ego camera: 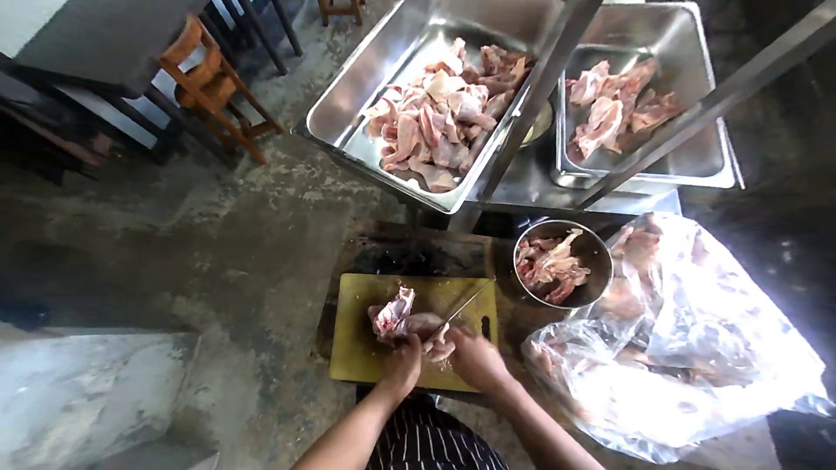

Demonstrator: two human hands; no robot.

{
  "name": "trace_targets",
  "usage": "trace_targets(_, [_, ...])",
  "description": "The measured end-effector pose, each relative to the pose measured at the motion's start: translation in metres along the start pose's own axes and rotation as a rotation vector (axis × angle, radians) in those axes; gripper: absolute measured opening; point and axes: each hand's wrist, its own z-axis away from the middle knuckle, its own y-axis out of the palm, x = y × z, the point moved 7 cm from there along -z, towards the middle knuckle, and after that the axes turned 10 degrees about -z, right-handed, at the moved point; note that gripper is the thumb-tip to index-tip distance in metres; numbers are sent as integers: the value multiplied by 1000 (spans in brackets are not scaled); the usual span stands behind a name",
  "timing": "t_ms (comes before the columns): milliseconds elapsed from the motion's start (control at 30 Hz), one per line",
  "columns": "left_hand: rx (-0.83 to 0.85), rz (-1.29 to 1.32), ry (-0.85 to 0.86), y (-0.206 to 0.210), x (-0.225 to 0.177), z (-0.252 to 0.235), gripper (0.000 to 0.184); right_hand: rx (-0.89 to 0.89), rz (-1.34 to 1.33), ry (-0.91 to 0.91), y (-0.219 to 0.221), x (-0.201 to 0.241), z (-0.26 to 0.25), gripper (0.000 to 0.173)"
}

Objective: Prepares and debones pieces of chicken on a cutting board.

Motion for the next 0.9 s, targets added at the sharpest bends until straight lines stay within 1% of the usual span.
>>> trace_targets(33, [-19, -2, -17, 0, 0, -1, 45, -157, 39, -146, -27, 19, 3, 27])
trace_targets(100, [-22, -29, -52, -4, -1, -2, 41, -534, 15, -565, -81, 64, 16, 18])
trace_targets(133, [-14, -43, -70, -5, -2, -2, 40, -666, -9, -741, -100, 84, 21, 17])
trace_targets(167, [-20, -52, -82, -5, -2, -2, 40, -735, -30, -868, -109, 100, 22, 17])
trace_targets(200, [-28, -65, -85, -4, -2, -2, 40, -748, -30, -945, -107, 108, 16, 17])
trace_targets(233, [-39, -77, -79, -2, -2, -5, 40, -725, -16, -986, -93, 105, -1, 16])
trace_targets(267, [-45, -91, -60, 0, -1, -8, 41, -653, 22, -988, -65, 90, -31, 15])
trace_targets(300, [-16, -103, -38, 3, -1, -12, 44, -525, 74, -953, -30, 66, -68, 18])
trace_targets(333, [13, -136, -23, 6, -3, -11, 42, -358, 106, -877, 4, 42, -97, 28])
trace_targets(367, [38, -165, -8, 6, -2, -11, 41, -183, 135, -765, 24, 31, -116, 35])
trace_targets(400, [41, -180, 1, 6, 0, -13, 41, -124, 130, -712, 30, 28, -127, 33])
trace_targets(433, [25, -188, 7, 9, 0, -15, 41, -165, 113, -705, 29, 25, -126, 30])
trace_targets(467, [21, -195, 19, 13, 0, -17, 42, -276, 84, -705, 20, 23, -117, 24])
trace_targets(500, [32, -198, 27, 13, 0, -20, 43, -388, 41, -650, 9, 19, -104, 20])
trace_targets(533, [55, -181, 29, 10, 0, -21, 45, -467, -18, -533, -2, 12, -87, 21])
trace_targets(567, [69, -149, 35, 8, 1, -20, 46, -502, -98, -386, -6, 2, -69, 26])
trace_targets(600, [83, -110, 37, 5, 1, -18, 46, -490, -185, -226, -5, -9, -53, 34])
trace_targets(667, [96, -60, 20, -6, -1, -14, 46, -356, -359, 42, 20, -30, -26, 54])
trace_targets(700, [94, -39, -2, -13, -2, -10, 45, -293, -434, 115, 38, -35, -17, 62])
trace_targets(733, [87, -31, -14, -19, -4, -5, 43, -251, -485, 162, 55, -37, -11, 66])
trace_targets(800, [76, -52, -26, -23, -5, -1, 42, -290, -523, 196, 76, -40, -8, 57])
trace_targets(867, [95, -18, -47, -22, -3, 3, 44, -344, -541, 223, 81, -42, -12, 46])
trace_targets(900, [93, 5, -65, -17, 2, 10, 45, -344, -541, 238, 84, -44, -13, 45])
